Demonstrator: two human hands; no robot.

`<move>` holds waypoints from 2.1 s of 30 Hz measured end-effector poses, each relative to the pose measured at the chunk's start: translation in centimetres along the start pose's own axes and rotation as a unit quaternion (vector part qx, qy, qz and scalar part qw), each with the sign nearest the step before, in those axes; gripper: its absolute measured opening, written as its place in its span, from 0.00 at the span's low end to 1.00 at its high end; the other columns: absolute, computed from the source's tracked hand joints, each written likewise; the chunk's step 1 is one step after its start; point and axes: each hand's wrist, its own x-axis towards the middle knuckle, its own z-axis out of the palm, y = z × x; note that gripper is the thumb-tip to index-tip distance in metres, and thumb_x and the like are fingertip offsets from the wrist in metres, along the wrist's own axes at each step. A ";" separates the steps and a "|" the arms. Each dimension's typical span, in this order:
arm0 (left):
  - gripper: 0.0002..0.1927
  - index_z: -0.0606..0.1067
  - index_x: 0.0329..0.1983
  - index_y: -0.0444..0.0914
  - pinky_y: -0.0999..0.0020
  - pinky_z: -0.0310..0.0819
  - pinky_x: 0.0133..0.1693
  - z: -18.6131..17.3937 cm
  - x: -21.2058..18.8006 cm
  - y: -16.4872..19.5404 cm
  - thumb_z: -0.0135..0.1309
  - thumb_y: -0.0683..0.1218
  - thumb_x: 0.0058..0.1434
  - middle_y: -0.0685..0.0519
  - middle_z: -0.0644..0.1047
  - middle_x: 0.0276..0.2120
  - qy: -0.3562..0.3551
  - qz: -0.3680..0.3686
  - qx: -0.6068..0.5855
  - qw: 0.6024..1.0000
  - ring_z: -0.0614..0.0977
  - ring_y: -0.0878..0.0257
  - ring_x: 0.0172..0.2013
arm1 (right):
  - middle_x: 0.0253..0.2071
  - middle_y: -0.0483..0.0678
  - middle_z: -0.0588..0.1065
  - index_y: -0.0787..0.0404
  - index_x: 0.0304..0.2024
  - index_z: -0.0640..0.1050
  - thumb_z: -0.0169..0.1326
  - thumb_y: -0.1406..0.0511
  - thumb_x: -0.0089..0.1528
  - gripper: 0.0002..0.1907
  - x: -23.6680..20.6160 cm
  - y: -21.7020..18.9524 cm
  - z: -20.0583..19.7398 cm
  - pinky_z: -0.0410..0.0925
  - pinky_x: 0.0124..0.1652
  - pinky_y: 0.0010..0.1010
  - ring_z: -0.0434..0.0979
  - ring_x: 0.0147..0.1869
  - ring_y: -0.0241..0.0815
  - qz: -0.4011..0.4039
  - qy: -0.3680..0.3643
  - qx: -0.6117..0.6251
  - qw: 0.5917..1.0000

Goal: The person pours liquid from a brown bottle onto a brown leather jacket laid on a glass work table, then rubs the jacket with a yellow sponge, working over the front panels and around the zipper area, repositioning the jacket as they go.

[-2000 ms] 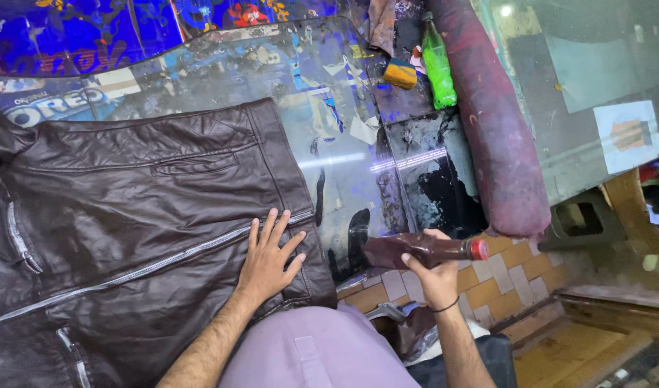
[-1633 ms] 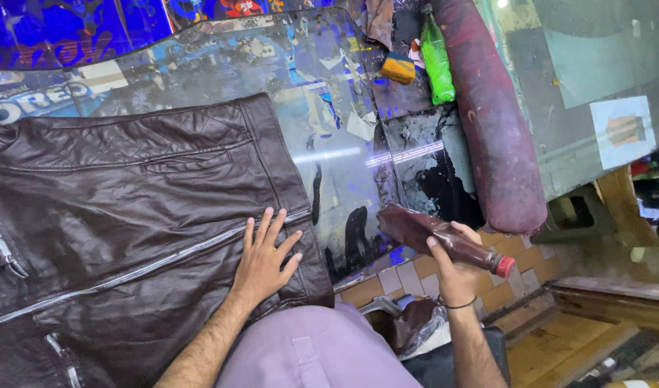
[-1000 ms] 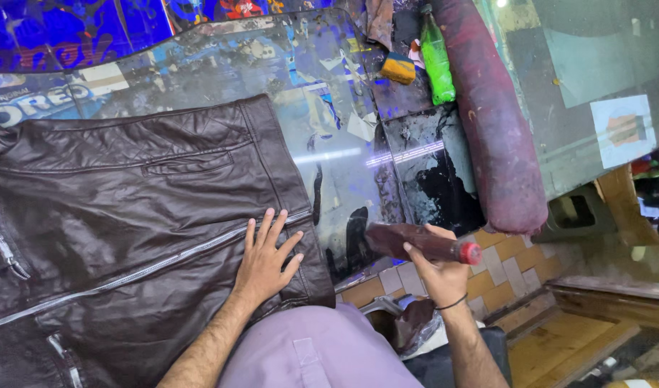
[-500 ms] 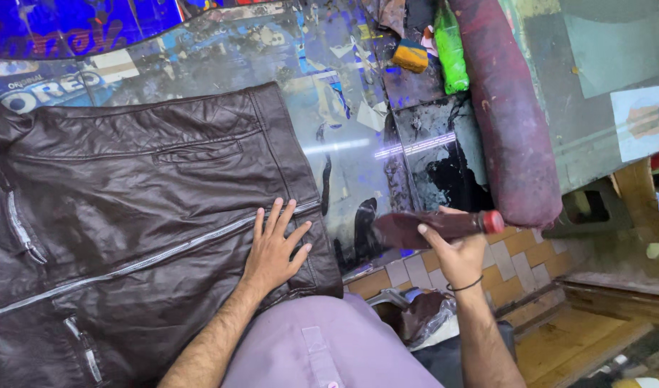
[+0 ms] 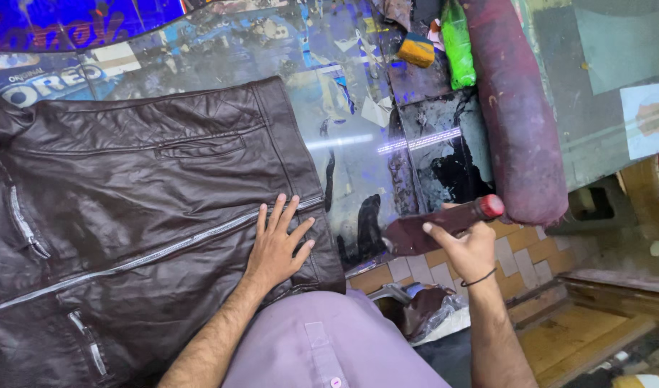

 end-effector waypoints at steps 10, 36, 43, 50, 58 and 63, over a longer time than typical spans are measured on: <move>0.23 0.77 0.58 0.44 0.35 0.40 0.69 -0.2 0.0 0.1 0.56 0.55 0.62 0.41 0.58 0.72 0.009 0.006 -0.001 1.000 0.52 0.43 0.74 | 0.45 0.53 0.80 0.71 0.54 0.75 0.67 0.71 0.56 0.25 0.2 0.8 -0.2 0.74 0.49 0.30 0.81 0.48 0.37 -0.059 0.033 0.126 0.990; 0.45 0.62 0.69 0.38 0.45 0.60 0.64 -1.5 5.7 9.3 0.67 0.58 0.52 0.38 0.66 0.67 -0.027 0.116 -0.300 0.946 0.67 0.40 0.67 | 0.41 0.50 0.82 0.66 0.54 0.76 0.71 0.69 0.49 0.31 -2.7 -3.2 3.0 0.77 0.44 0.31 0.83 0.44 0.38 -0.027 -0.150 0.095 0.984; 0.37 0.68 0.64 0.43 0.54 0.77 0.45 -1.8 6.5 11.0 0.70 0.50 0.52 0.46 0.79 0.48 -0.060 0.036 -0.307 0.949 0.82 0.48 0.46 | 0.50 0.48 0.76 0.65 0.65 0.68 0.61 0.60 0.60 0.34 -3.3 -4.1 -0.3 0.72 0.45 0.28 0.77 0.46 0.34 -0.170 -0.078 0.189 0.964; 0.44 0.68 0.65 0.41 0.54 0.72 0.45 -1.3 5.8 11.2 0.69 0.44 0.40 0.49 0.73 0.39 -0.041 0.070 -0.133 0.988 0.78 0.51 0.43 | 0.29 0.51 0.72 0.64 0.36 0.74 0.54 0.62 0.66 0.10 -2.2 -6.0 -2.3 0.67 0.34 0.35 0.73 0.31 0.47 -0.249 0.031 -0.105 0.962; 0.43 0.68 0.66 0.40 0.55 0.73 0.45 -1.5 5.8 11.7 0.67 0.42 0.43 0.48 0.72 0.40 -0.043 0.082 -0.079 0.993 0.78 0.51 0.42 | 0.22 0.52 0.69 0.61 0.22 0.71 0.55 0.60 0.62 0.16 -1.0 -7.3 -2.1 0.63 0.29 0.44 0.72 0.28 0.55 -0.295 0.028 -0.220 0.929; 0.34 0.70 0.59 0.39 0.52 0.76 0.40 -1.4 5.6 11.7 0.70 0.49 0.51 0.45 0.75 0.39 -0.102 0.076 -0.214 0.968 0.81 0.45 0.40 | 0.21 0.49 0.66 0.59 0.19 0.69 0.55 0.59 0.59 0.17 0.0 -6.4 -3.0 0.61 0.27 0.43 0.67 0.24 0.51 -0.428 -0.019 -0.156 0.890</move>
